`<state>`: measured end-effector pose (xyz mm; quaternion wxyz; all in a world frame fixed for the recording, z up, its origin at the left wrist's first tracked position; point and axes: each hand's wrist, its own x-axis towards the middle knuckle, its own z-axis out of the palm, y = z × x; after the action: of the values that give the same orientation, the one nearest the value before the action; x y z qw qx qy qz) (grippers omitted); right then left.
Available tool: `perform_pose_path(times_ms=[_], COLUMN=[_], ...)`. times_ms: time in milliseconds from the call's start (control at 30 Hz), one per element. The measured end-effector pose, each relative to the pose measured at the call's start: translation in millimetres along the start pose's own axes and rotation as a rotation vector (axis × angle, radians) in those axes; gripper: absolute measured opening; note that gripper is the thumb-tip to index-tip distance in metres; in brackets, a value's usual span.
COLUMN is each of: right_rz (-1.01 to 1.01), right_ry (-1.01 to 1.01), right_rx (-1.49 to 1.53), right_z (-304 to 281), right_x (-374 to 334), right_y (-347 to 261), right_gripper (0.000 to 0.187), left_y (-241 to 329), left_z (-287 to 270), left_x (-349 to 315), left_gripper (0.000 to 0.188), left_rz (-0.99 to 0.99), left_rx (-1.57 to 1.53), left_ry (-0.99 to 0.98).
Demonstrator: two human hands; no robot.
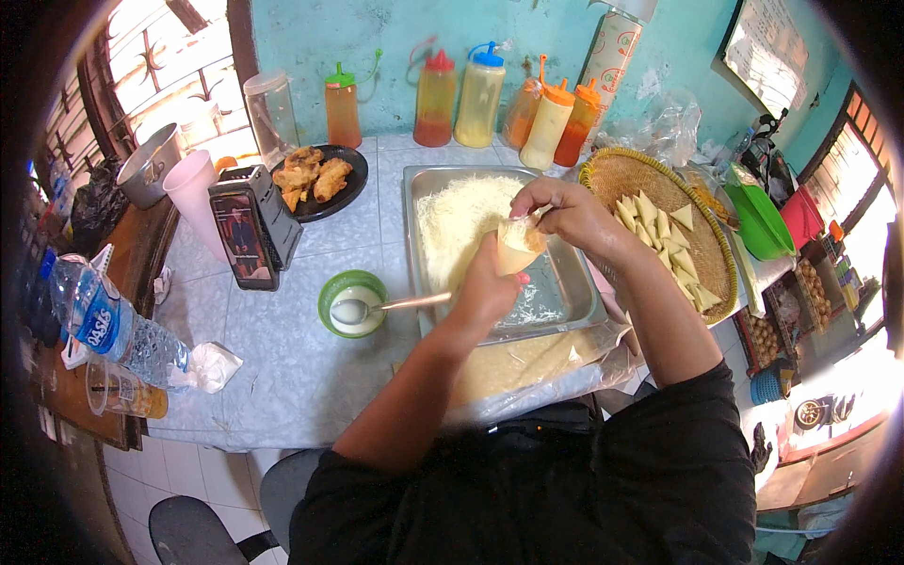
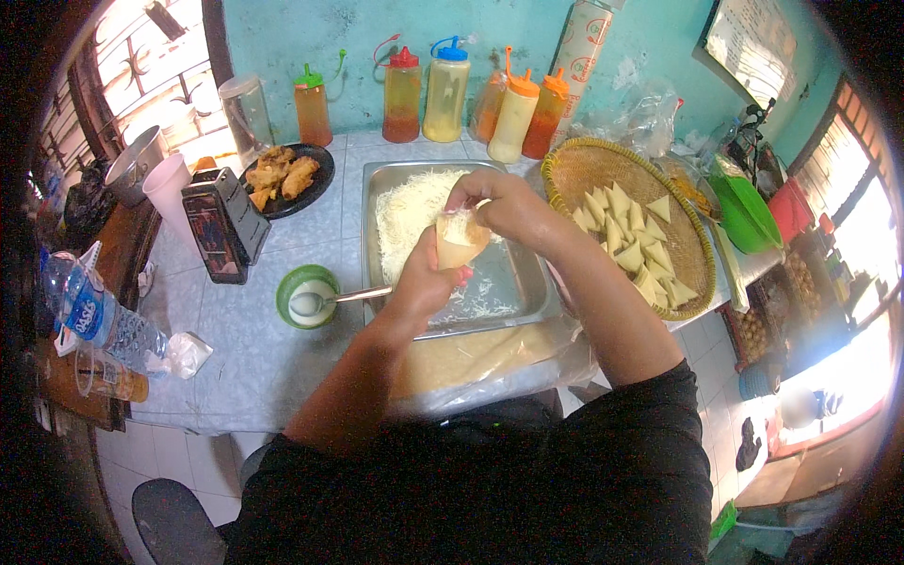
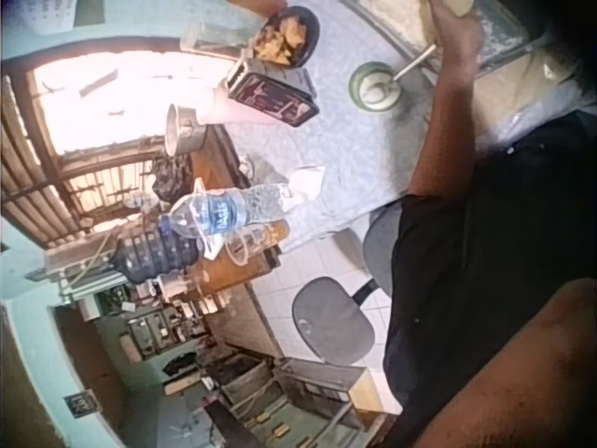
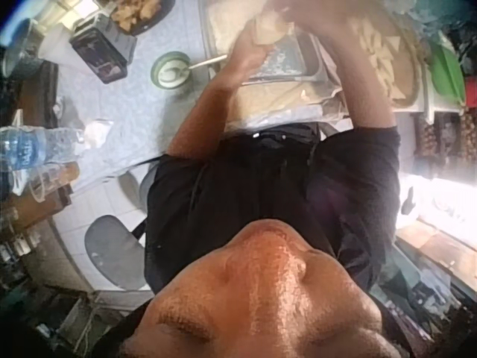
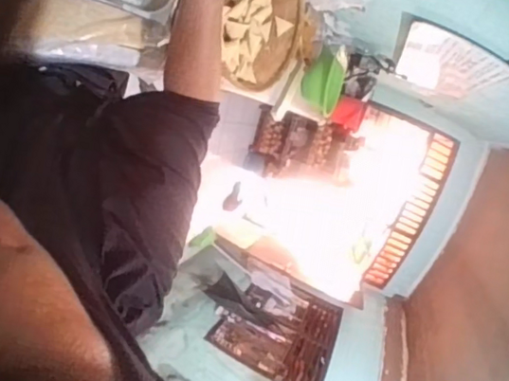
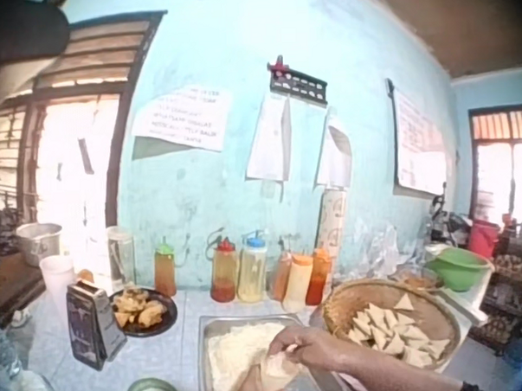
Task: The person folds square pastry sheets into triangular samosas, fills them with shredded cheese, seals the edges with a liquid applied by a spoon, and places the finished pieces into a woven basket. The process repeats continuously with multiple units.
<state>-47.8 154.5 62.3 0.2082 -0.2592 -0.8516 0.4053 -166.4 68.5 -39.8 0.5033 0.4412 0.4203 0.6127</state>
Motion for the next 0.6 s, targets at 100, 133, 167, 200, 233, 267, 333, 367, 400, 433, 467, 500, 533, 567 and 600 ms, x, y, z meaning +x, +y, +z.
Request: perform_pose_path(times_ms=[100, 133, 167, 200, 233, 267, 333, 367, 400, 433, 467, 500, 533, 567, 600], right_rz=[0.070, 0.089, 0.112, 0.136, 0.160, 0.149, 0.099, 0.079, 0.088, 0.094, 0.100, 0.076, 0.056, 0.037, 0.025], right_ry=[0.061, 0.069, 0.021, -0.028, -0.077, -0.093, 0.005, 0.057, 0.030, -0.003, -0.037, -0.004, 0.032, 0.068, 0.169], right_rx=[0.099, 0.114, 0.150, 0.186, 0.225, 0.187, 0.081, 0.027, 0.007, -0.005, -0.017, 0.020, 0.053, 0.086, 0.115], right_z=[3.2, 5.5, 8.5, 12.7, 16.9, 19.3, 20.0, 19.5, 20.0, 23.2, 24.5, 22.9, 18.6, 13.9, 7.8], right_x=[-0.9, -0.6, -1.5, -3.1, -4.7, -6.0, -4.6, -4.8, -5.2, -4.5, -4.5, -4.7, -6.1, -6.9, -7.8], right_y=[5.7, 6.2, 4.6, 0.6, -3.2, -7.0, -3.5, -1.7, -1.9, -2.5, -2.7, -2.7, -2.7, -0.8, 3.5], right_gripper=[0.020, 0.019, 0.020, 0.021, 0.022, 0.016, 0.014, 0.013, 0.012, 0.012, 0.012, 0.011, 0.011, 0.011, 0.011], left_y=[-0.7, -2.1, -5.2, -9.6, -8.4, -6.9, -1.8, -1.6, -0.9, -1.0, -0.9, -0.4, 0.4, 2.4, 5.9], left_z=[1.7, 1.2, 0.5, -0.4, -0.5, -0.1, 3.1, 2.9, 0.5, -3.6, -6.3, -8.6, -8.8, -8.9, -8.8], left_x=[1.2, 1.5, 2.5, 4.0, 3.2, 2.1, -0.4, 0.2, 1.8, 1.7, 1.2, 0.7, 0.5, 0.8, 0.9], left_gripper=[0.053, 0.051, 0.050, 0.049, 0.048, 0.048, 0.048, 0.047, 0.047, 0.047, 0.046, 0.046, 0.045, 0.044, 0.043], left_rz=[0.050, 0.072, 0.101, 0.129, 0.155, 0.134, 0.086, 0.067, 0.048, 0.026, 0.029, 0.032, 0.034, 0.009, -0.015], left_rx=[-0.018, -0.025, -0.025, -0.026, -0.023, -0.040, -0.076, -0.057, -0.038, -0.014, -0.060, -0.105, -0.156, -0.184, -0.212], left_ry=[0.003, 0.004, 0.000, -0.005, -0.009, -0.003, -0.001, -0.027, -0.053, -0.072, -0.088, -0.104, -0.125, -0.101, -0.076])
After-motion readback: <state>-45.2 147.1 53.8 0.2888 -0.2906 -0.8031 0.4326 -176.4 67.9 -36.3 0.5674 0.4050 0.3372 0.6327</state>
